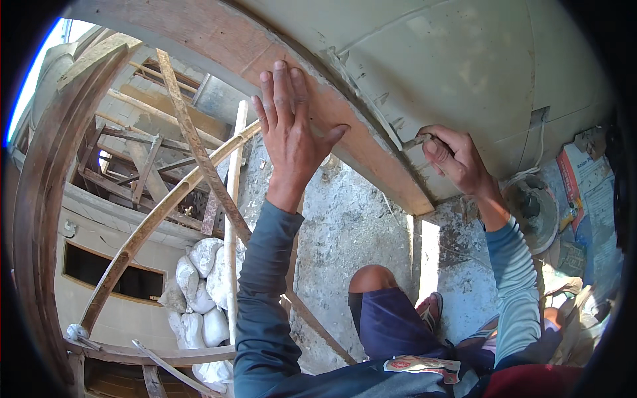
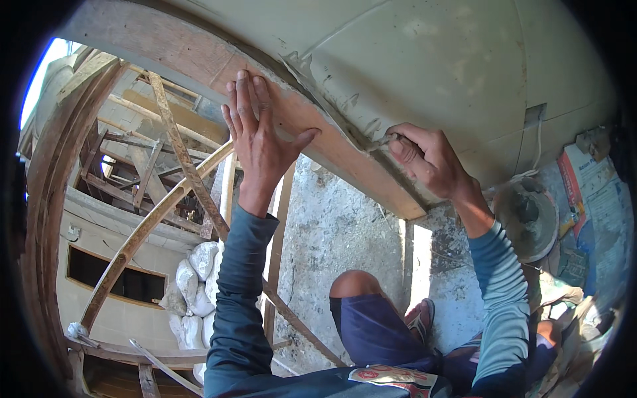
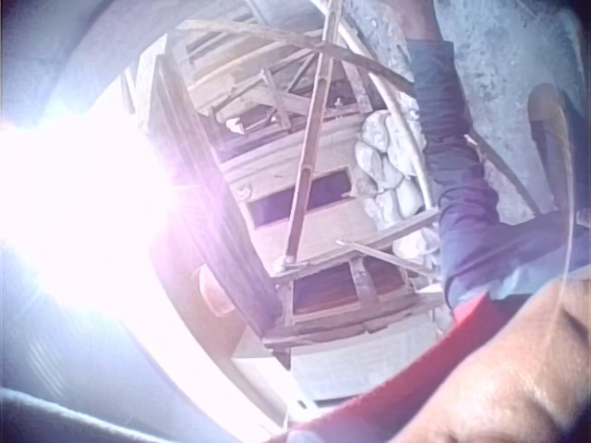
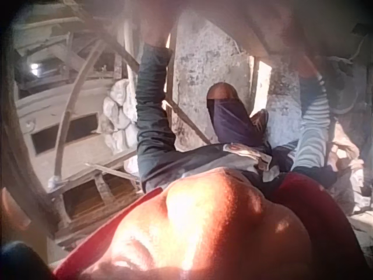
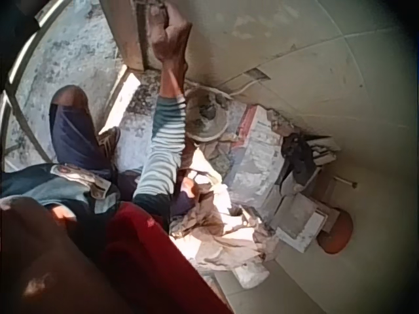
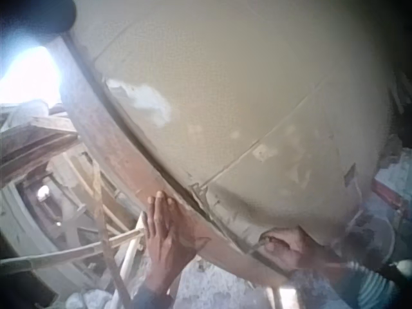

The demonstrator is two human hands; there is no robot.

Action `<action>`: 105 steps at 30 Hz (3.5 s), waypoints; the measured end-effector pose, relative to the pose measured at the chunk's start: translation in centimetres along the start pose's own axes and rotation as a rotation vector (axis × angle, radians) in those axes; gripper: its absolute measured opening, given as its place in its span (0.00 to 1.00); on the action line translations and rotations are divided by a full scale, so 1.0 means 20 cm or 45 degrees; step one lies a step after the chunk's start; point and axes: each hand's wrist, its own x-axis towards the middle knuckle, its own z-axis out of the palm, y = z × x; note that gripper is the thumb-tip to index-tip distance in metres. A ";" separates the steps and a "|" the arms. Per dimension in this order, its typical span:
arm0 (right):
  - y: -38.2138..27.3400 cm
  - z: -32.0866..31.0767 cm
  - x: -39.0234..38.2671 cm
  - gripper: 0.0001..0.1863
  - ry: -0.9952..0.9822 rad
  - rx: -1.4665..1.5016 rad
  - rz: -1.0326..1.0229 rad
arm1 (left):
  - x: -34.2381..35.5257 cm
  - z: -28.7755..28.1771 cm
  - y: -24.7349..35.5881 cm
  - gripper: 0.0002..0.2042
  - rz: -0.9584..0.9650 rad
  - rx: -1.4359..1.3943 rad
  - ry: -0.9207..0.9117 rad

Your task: The person applies plaster to the edge of a wall using a trowel while holding a wooden guide in place.

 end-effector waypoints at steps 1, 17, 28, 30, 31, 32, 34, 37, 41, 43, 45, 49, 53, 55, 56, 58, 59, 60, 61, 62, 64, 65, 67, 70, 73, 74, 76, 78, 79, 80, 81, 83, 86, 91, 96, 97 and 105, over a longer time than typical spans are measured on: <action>-0.08 0.01 0.05 0.21 0.104 -0.147 -0.098 | 0.01 0.00 0.02 0.63 0.008 0.009 0.013; -0.30 0.07 0.20 0.17 0.117 -0.387 -0.199 | 0.00 -0.03 0.02 0.62 -0.033 0.000 -0.093; -0.18 0.07 0.26 0.15 0.105 -0.569 -0.396 | 0.01 -0.01 0.00 0.65 0.014 0.007 -0.034; -0.10 0.08 0.18 0.15 0.121 -0.591 -0.369 | 0.01 0.00 0.00 0.65 0.033 0.013 -0.034; -0.05 0.09 0.15 0.15 0.129 -0.623 -0.353 | 0.01 0.00 0.00 0.64 0.024 0.019 -0.035; -0.02 0.09 0.12 0.15 0.143 -0.611 -0.335 | 0.01 0.00 0.01 0.64 0.018 0.020 -0.043; 0.03 0.08 0.05 0.14 0.149 -0.513 -0.352 | 0.02 0.00 0.01 0.63 0.047 0.029 -0.035; 0.12 0.05 -0.06 0.14 0.077 -0.572 -0.155 | 0.02 0.01 0.02 0.66 0.067 0.079 -0.029; 0.29 0.06 -0.22 0.15 0.169 -0.543 -0.192 | 0.02 -0.01 0.03 0.66 0.070 0.102 -0.044; 0.38 0.05 -0.29 0.15 0.155 -0.532 -0.123 | 0.03 0.00 0.03 0.66 0.076 0.103 -0.068; 0.44 0.07 -0.35 0.16 0.123 -0.526 -0.060 | 0.04 -0.02 0.04 0.66 0.062 0.140 -0.055; 0.58 0.10 -0.47 0.18 0.196 -0.524 -0.052 | 0.03 -0.03 0.05 0.64 0.102 0.110 -0.041; 0.66 0.11 -0.57 0.18 0.145 -0.464 0.139 | 0.02 -0.03 0.02 0.65 0.104 0.128 -0.032; 0.70 0.10 -0.62 0.17 0.154 -0.465 0.165 | 0.02 -0.02 0.02 0.66 0.110 0.134 -0.040; 0.71 0.09 -0.63 0.16 0.151 -0.455 0.175 | 0.02 -0.01 0.02 0.67 0.118 0.146 -0.022; 0.73 0.08 -0.67 0.14 0.134 -0.418 0.248 | 0.02 0.00 0.02 0.67 0.119 0.173 -0.013; 0.74 0.07 -0.69 0.14 0.133 -0.416 0.260 | 0.02 0.00 0.02 0.67 0.118 0.167 -0.023; 0.76 0.07 -0.72 0.16 0.092 -0.428 0.312 | 0.02 0.00 0.01 0.67 0.132 0.185 -0.016; 0.78 0.06 -0.74 0.18 0.051 -0.440 0.365 | 0.02 0.00 0.01 0.67 0.145 0.201 -0.008; 0.80 0.07 -0.77 0.18 0.050 -0.441 0.376 | 0.02 0.00 0.01 0.67 0.144 0.193 -0.016; 0.84 0.07 -0.82 0.15 0.149 -0.333 0.410 | 0.03 0.00 0.02 0.66 0.153 0.226 0.003; 0.84 0.07 -0.83 0.15 0.146 -0.335 0.424 | 0.03 0.00 0.01 0.66 0.149 0.217 -0.007; 0.83 0.07 -0.85 0.15 0.076 -0.295 0.565 | 0.02 0.01 -0.01 0.66 0.174 0.230 0.028; 0.86 0.08 -0.95 0.18 0.178 -0.413 0.506 | 0.02 0.02 0.00 0.66 0.159 0.204 0.016; 0.90 0.07 -1.02 0.21 0.103 -0.443 0.639 | 0.02 0.01 -0.03 0.66 0.198 0.195 0.050; 0.93 0.07 -1.05 0.21 0.108 -0.455 0.647 | 0.01 0.02 -0.03 0.66 0.185 0.214 0.043; 0.99 0.07 -1.13 0.23 0.105 -0.544 0.640 | 0.01 0.03 -0.03 0.66 0.189 0.223 0.050; 0.98 0.06 -1.16 0.22 0.058 -0.516 0.729 | 0.01 0.03 -0.04 0.66 0.198 0.230 0.055; 0.99 0.05 -1.18 0.22 0.009 -0.481 0.807 | 0.00 0.04 -0.05 0.66 0.210 0.248 0.063; 1.03 0.04 -1.23 0.22 0.011 -0.485 0.822 | 0.01 0.05 -0.04 0.66 0.224 0.234 0.077; 1.12 0.03 -1.34 0.20 0.154 -0.615 0.758 | 0.02 0.07 -0.02 0.66 0.222 0.212 0.070; 1.08 0.00 -1.37 0.19 0.281 -0.750 0.683 | 0.03 0.04 -0.03 0.66 0.221 0.213 0.101; 0.91 -0.03 -1.25 0.21 0.017 -0.107 1.360 | 0.03 0.03 -0.06 0.66 0.241 0.303 0.079; 1.02 -0.08 -1.16 0.21 0.022 -0.064 1.532 | 0.04 0.03 -0.06 0.65 0.282 0.254 0.082; 1.14 -0.11 -1.12 0.21 -0.097 -0.075 1.571 | 0.04 0.04 -0.06 0.66 0.350 0.238 0.123; 1.16 -0.10 -1.11 0.21 -0.089 -0.033 1.639 | 0.04 0.04 -0.06 0.66 0.370 0.239 0.130; 1.29 -0.08 -1.05 0.21 -0.083 -0.031 1.690 | 0.05 0.02 -0.04 0.62 0.400 0.338 0.120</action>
